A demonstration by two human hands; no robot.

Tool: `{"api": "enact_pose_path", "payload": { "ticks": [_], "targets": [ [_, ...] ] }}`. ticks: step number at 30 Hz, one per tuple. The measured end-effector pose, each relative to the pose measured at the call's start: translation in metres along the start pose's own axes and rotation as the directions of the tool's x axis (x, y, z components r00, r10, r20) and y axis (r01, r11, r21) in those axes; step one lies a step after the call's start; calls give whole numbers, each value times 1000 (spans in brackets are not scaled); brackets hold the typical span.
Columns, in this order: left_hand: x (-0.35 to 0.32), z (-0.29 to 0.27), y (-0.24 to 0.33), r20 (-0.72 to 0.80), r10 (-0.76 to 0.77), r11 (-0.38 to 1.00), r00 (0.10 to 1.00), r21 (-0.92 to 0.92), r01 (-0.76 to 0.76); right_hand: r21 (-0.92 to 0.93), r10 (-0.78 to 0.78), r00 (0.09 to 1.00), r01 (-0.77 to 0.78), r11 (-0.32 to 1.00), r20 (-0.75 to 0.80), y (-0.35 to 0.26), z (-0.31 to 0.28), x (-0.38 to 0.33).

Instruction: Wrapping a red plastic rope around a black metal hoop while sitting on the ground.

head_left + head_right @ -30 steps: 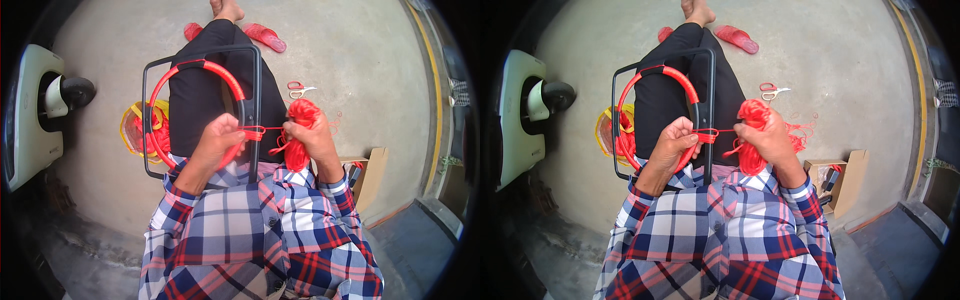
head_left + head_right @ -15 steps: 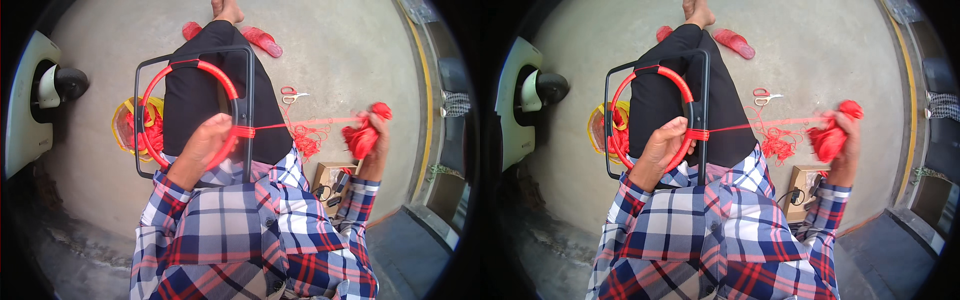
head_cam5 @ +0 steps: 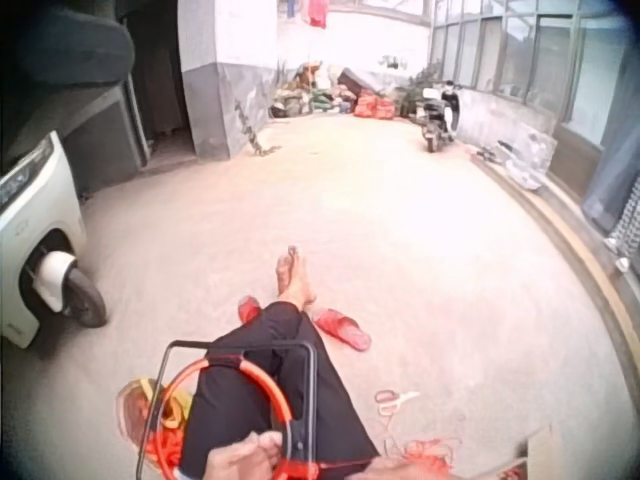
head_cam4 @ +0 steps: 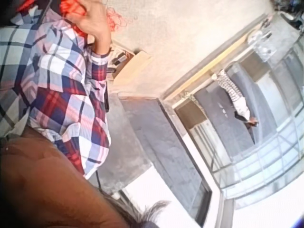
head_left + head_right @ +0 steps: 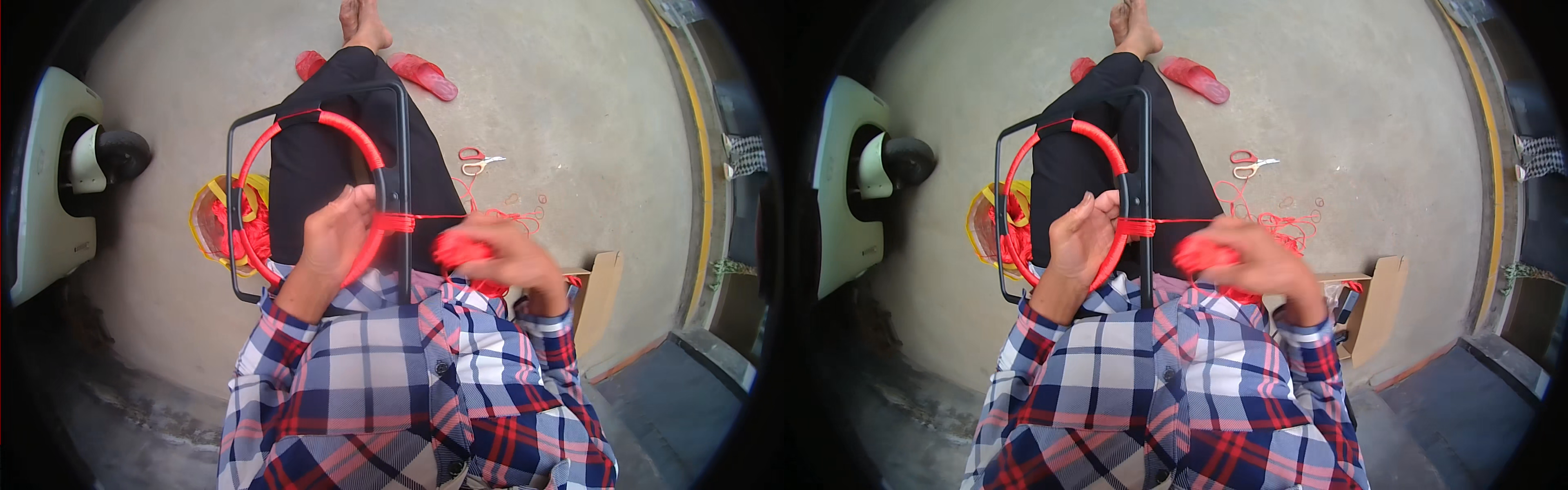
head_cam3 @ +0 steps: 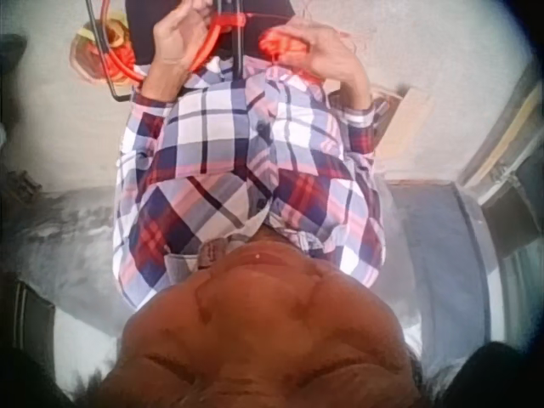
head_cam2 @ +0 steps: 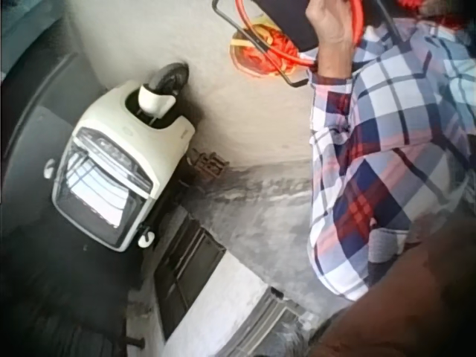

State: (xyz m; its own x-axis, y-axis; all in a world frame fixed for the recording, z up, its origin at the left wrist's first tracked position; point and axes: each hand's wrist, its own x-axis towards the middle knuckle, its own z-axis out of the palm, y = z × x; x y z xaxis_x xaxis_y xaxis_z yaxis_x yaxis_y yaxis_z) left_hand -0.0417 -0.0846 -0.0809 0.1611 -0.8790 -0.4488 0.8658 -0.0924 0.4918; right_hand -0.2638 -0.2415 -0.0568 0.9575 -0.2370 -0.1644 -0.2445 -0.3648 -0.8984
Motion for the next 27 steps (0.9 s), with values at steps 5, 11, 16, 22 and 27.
{"api": "enact_pose_path", "payload": {
  "ticks": [5,11,16,22,27],
  "targets": [
    [-2,11,3,1,45,997,999,-59,-45,-40,96,994,-98,994,-45,-33,30,61],
    [-1,-2,-8,-119,-56,997,991,-60,49,136,137,969,-110,985,-206,-11,13,63],
    [-6,-6,-11,-263,169,981,950,-43,-187,-144,-88,858,17,989,-505,-40,18,82],
    [-14,4,-18,-60,575,773,816,368,-517,-566,-364,925,244,787,-109,-42,46,102],
    [-12,6,-11,-143,456,865,879,302,-400,457,85,811,236,858,-578,-34,-4,76]
  ]
}}
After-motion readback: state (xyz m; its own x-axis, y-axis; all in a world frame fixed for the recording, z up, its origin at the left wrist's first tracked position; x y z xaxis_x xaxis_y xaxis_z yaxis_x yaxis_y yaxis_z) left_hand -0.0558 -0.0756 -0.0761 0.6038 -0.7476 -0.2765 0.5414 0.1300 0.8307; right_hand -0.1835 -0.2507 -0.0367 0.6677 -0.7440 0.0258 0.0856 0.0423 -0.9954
